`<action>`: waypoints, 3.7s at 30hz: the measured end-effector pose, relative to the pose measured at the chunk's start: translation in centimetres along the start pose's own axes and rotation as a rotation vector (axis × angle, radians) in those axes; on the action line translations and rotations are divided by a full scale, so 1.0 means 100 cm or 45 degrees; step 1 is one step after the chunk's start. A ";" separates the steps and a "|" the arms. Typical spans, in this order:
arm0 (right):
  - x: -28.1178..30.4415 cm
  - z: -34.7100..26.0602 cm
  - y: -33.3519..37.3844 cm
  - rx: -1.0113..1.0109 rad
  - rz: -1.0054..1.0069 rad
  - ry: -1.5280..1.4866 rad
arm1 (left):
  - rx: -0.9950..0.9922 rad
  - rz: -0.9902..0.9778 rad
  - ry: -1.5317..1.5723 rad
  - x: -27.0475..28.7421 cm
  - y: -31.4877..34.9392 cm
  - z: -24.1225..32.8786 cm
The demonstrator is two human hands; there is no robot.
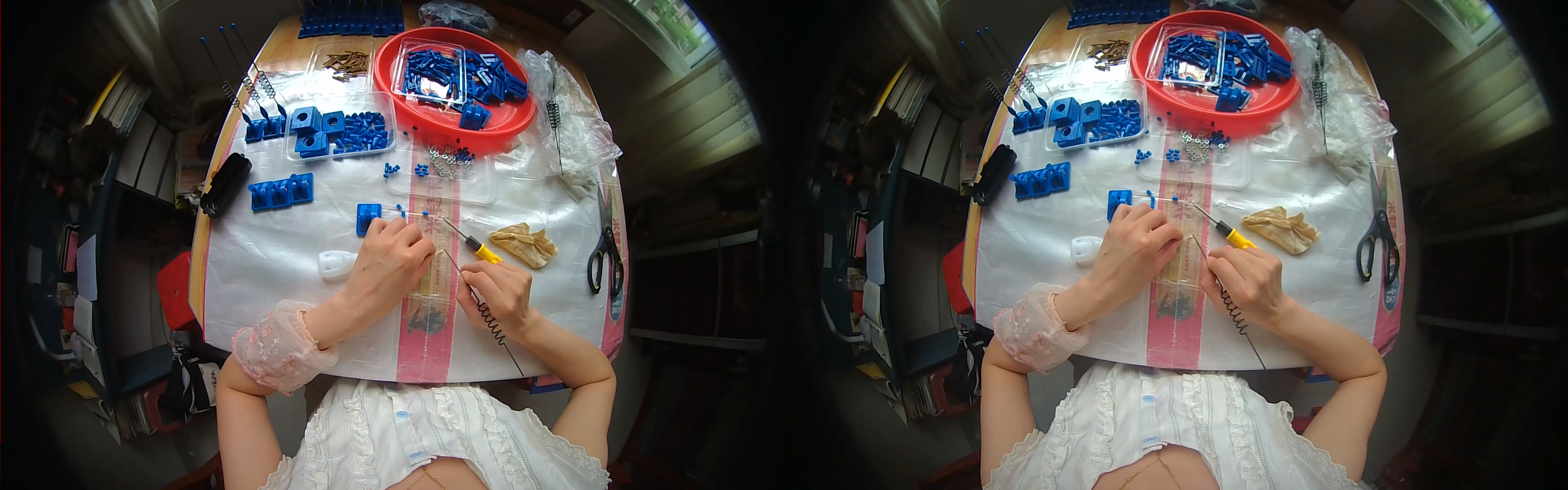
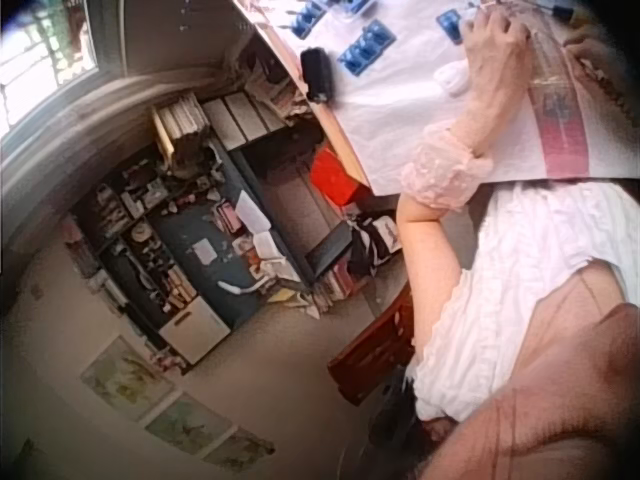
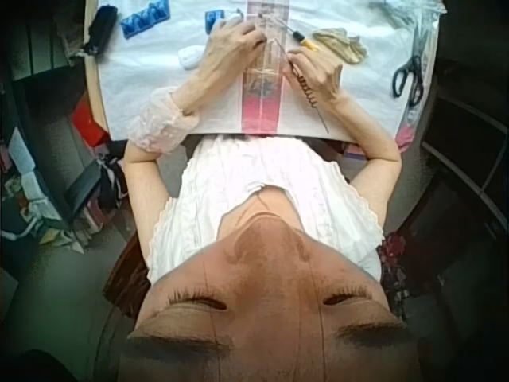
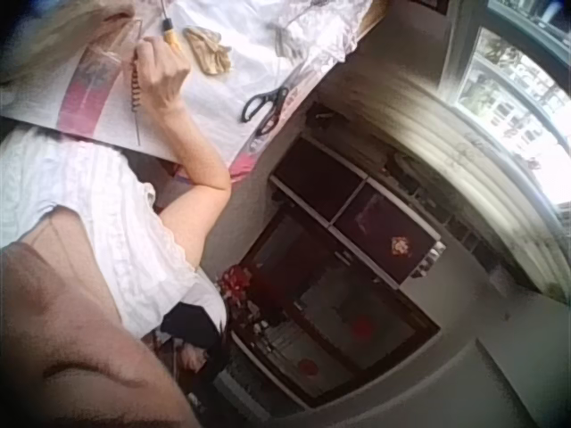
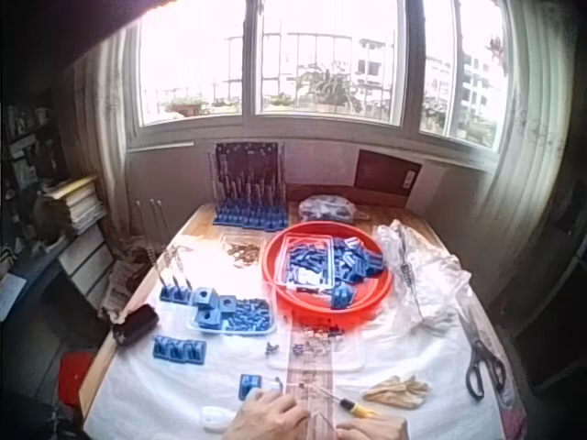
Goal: Assembling blue plastic housings by inserting wires and using a soldering iron.
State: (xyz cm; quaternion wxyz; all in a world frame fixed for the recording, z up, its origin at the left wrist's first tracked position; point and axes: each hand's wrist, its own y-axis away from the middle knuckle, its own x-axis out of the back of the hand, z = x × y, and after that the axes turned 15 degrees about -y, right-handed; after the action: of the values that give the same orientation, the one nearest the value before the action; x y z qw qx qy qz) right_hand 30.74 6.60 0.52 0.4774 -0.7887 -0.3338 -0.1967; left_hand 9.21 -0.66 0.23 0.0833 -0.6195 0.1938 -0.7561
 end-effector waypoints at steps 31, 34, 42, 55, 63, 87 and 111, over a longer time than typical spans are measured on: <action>-0.003 0.004 0.006 0.144 -0.064 0.087 | -0.009 0.049 -0.048 -0.001 0.000 -0.002; -0.003 0.003 0.005 0.147 -0.070 0.081 | -0.011 0.038 -0.047 -0.002 0.001 -0.001; -0.002 0.002 0.005 0.120 -0.155 0.106 | -0.008 0.026 -0.043 -0.001 0.001 -0.002; -0.002 0.000 0.000 0.062 -0.009 0.021 | -0.013 0.024 -0.030 0.000 0.001 -0.002; 0.001 0.004 0.001 -0.002 -0.039 0.061 | -0.011 0.016 -0.036 0.001 0.001 -0.002; -0.002 0.000 0.000 0.042 -0.092 0.025 | -0.021 0.021 -0.019 0.001 0.001 -0.002; -0.002 0.001 0.003 0.073 -0.133 0.072 | -0.015 0.006 -0.024 0.002 0.002 -0.002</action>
State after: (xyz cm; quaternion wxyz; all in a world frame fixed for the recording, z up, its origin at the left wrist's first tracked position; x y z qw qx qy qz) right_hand 30.83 6.51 0.21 0.4980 -0.7503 -0.3664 -0.2341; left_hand 8.93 -0.86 0.32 0.0831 -0.6265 0.1990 -0.7490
